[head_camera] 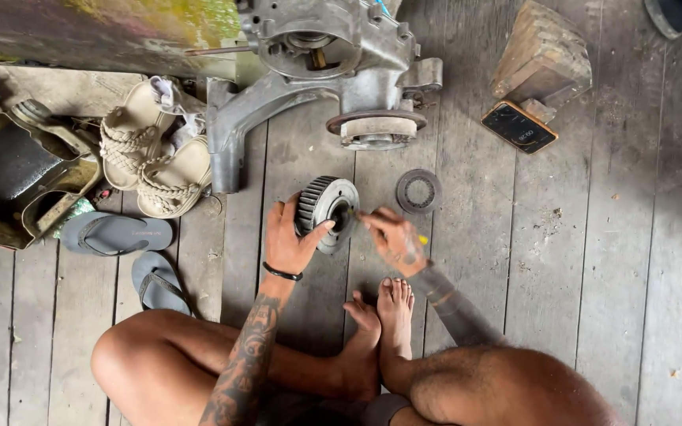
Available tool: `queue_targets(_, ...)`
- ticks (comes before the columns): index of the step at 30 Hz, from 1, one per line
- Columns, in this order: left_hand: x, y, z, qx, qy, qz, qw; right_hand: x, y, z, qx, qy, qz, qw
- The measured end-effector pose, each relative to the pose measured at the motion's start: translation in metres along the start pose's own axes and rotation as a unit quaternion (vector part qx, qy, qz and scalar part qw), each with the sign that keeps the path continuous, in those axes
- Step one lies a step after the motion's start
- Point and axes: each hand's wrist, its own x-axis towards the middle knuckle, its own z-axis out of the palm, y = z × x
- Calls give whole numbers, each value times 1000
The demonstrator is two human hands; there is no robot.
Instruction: Cleaning and inspecting the grooves of a motorcycle clutch basket using a small hand tool
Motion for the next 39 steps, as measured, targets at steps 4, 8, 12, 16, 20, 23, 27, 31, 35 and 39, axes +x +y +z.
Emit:
queue_targets(4,8,-16,22,9,5,40,999,4,-23,-20,-39,-2,-36,999)
queue_targets(8,21,6,22,-157,-64,-25,985,16,-28,-30,71,-7,-75,995)
queue_targets(12,21,16,30,-152,-44,22,987,11,-40,-26,122,-35,-72,989)
queue_targets(16,26,33,28,-173,-41,69,982,12,2,-20,61,-27,-78,995)
queue_targets(20,26,29,35,-181,-12,79,980,11,1,-19,111,-92,-55,988)
queue_targets(23,21,28,40,-176,6,78,981,-12,57,36,131,-15,-76,988)
queue_targets(27,22,32,40,-176,1,75,981,4,-12,-31,230,-174,43,957)
queue_targets(31,26,32,42,-168,-12,55,984,-1,18,-21,7,-24,-65,998)
queue_targets(35,36,34,42,-148,-42,52,987,-6,10,-17,30,-22,-79,996)
queue_targets(39,52,44,46,-114,-71,31,990,6,37,-7,-80,35,-152,984)
